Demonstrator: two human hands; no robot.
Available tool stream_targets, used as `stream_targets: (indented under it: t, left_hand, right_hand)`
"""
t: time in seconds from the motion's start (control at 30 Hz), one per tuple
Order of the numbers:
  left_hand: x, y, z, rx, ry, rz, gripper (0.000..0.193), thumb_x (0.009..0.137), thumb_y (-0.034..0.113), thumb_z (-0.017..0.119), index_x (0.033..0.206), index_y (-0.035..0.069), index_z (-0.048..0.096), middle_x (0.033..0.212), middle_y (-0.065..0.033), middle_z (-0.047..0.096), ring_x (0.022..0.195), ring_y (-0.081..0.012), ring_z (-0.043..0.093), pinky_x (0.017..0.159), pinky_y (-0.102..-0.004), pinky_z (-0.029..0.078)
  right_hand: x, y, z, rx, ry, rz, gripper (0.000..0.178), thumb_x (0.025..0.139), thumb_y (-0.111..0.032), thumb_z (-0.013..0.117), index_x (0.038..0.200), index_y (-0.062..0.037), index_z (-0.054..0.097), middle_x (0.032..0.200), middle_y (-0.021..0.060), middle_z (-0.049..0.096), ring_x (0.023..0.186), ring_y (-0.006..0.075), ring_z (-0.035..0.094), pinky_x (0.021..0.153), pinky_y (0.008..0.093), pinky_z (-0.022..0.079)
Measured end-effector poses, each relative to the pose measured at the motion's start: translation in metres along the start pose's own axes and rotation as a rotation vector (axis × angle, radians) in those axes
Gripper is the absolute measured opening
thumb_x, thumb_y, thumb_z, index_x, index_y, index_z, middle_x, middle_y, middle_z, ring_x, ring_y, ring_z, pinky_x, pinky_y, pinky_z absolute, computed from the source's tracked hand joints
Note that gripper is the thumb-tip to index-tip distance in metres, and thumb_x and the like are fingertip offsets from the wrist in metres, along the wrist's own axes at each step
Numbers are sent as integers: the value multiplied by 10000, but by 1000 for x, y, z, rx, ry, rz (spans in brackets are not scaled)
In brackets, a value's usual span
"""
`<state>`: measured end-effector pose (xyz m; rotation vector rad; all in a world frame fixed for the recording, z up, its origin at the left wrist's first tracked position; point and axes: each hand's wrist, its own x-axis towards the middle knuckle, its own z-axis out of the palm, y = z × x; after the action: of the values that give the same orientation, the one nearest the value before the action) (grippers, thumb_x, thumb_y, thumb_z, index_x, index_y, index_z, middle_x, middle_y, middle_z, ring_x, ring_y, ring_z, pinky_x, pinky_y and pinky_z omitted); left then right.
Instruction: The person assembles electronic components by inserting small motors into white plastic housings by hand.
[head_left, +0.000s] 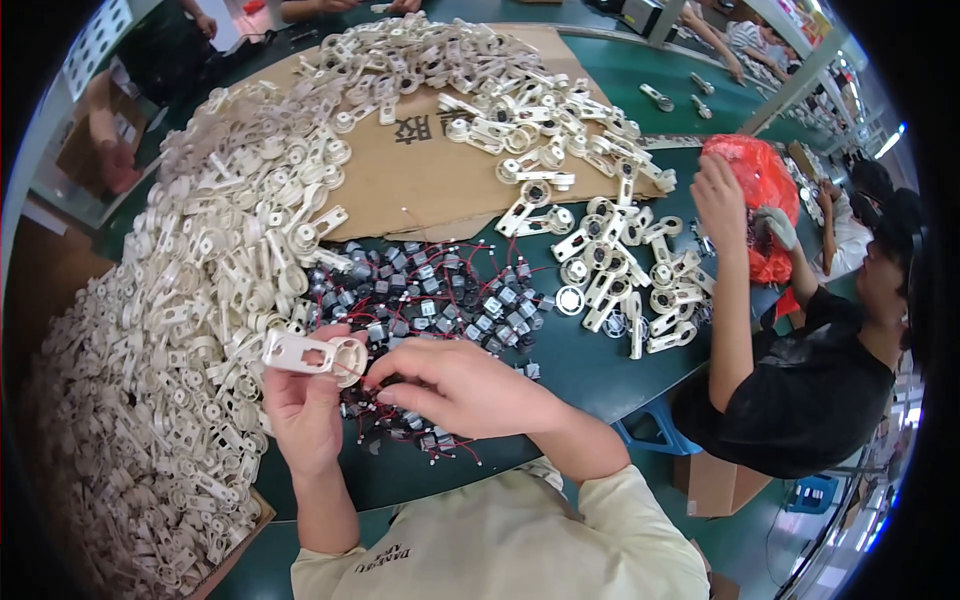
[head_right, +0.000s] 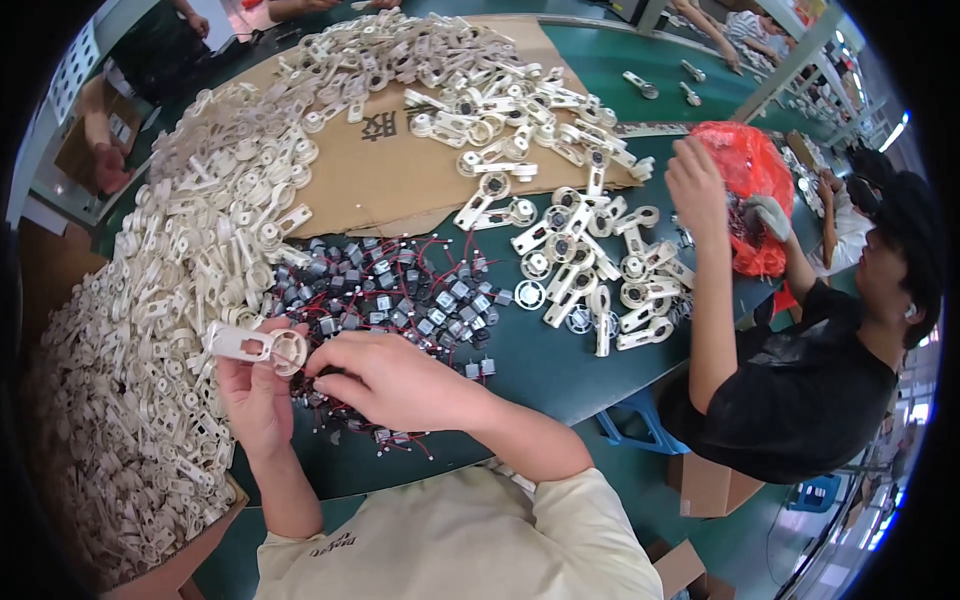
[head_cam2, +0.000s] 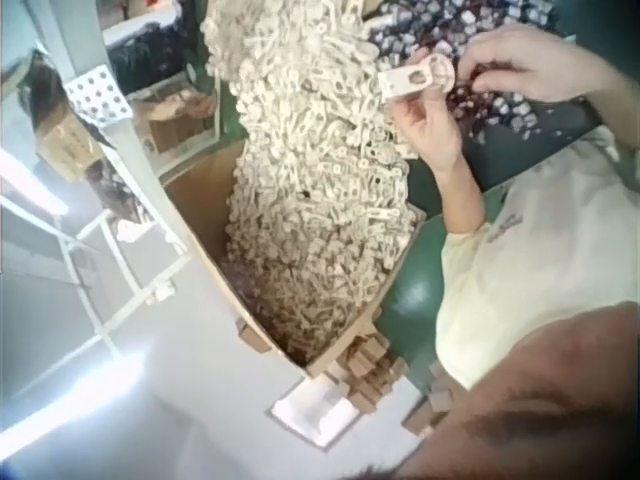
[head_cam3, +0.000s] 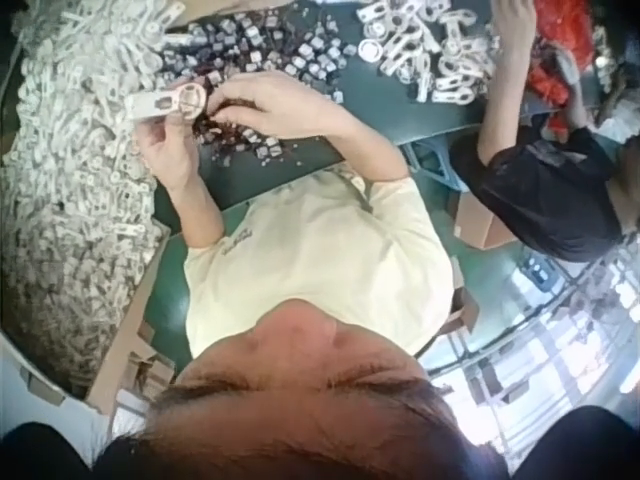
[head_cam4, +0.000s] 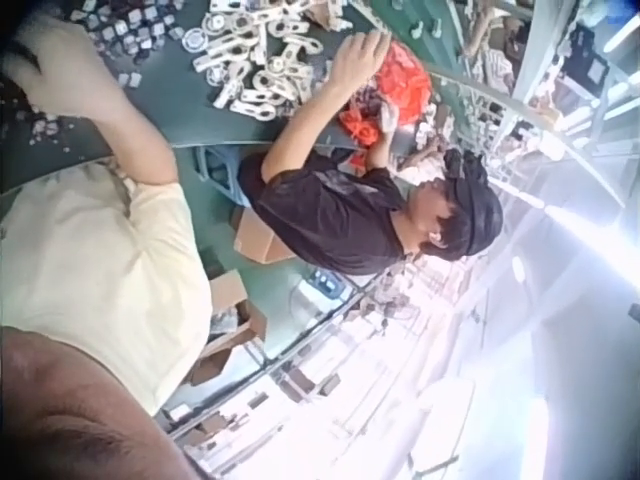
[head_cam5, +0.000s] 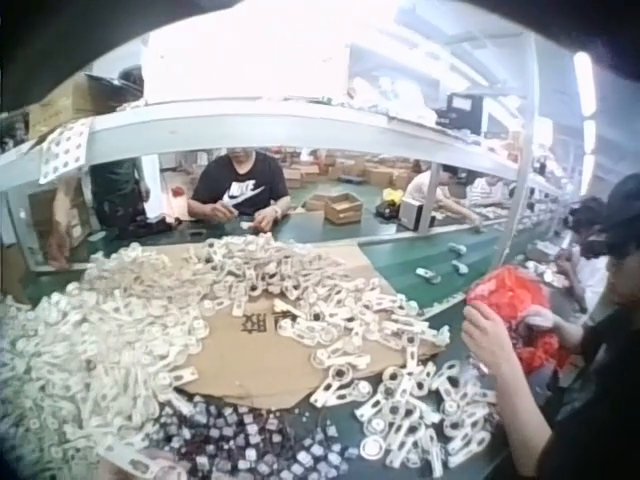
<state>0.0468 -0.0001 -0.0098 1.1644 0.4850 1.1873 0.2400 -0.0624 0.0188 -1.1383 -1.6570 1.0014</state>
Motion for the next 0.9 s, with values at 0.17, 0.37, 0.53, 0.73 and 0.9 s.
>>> stream_targets:
  t: [0.17,0.37,0.53,0.73,0.9]
  left_hand:
    - [9,-5,13,-45,-75,-149,573,851,-81,639,1382,7,444,1245,-173,619,1135,-236,615,972,-365,503]
    - [4,-12,16,-17,-108,-149,353,899,6,682,1233,-26,574,1271,-138,614,1129,-188,602,979,-349,489]
    - [4,-16,15,0,-97,-127,330,911,35,686,1214,-22,567,1265,-146,617,1120,-189,609,967,-340,499]
    - [3,-13,15,65,-126,-91,297,929,17,655,1211,-26,573,1273,-154,614,1137,-198,607,966,-339,506]
    - [1,-14,15,55,-98,-198,328,938,-28,613,1261,-51,557,1351,-194,566,1192,-217,578,1012,-348,486]
  right_hand:
    - [-6,-9,-2,55,284,68,249,849,-51,751,1070,5,652,940,66,646,696,91,614,630,243,503]
    - [-5,-4,3,7,330,-33,266,834,2,729,1083,9,635,954,84,629,718,123,621,635,259,529]
    - [-4,-2,11,15,418,-64,272,820,49,716,1077,20,633,996,91,641,771,113,626,674,247,553]
    - [0,0,13,8,447,-76,269,811,59,720,1056,11,622,1005,88,639,784,114,640,674,248,565]
    - [1,7,10,-248,444,-137,285,781,25,769,1018,-16,618,980,97,611,717,133,593,601,256,511]
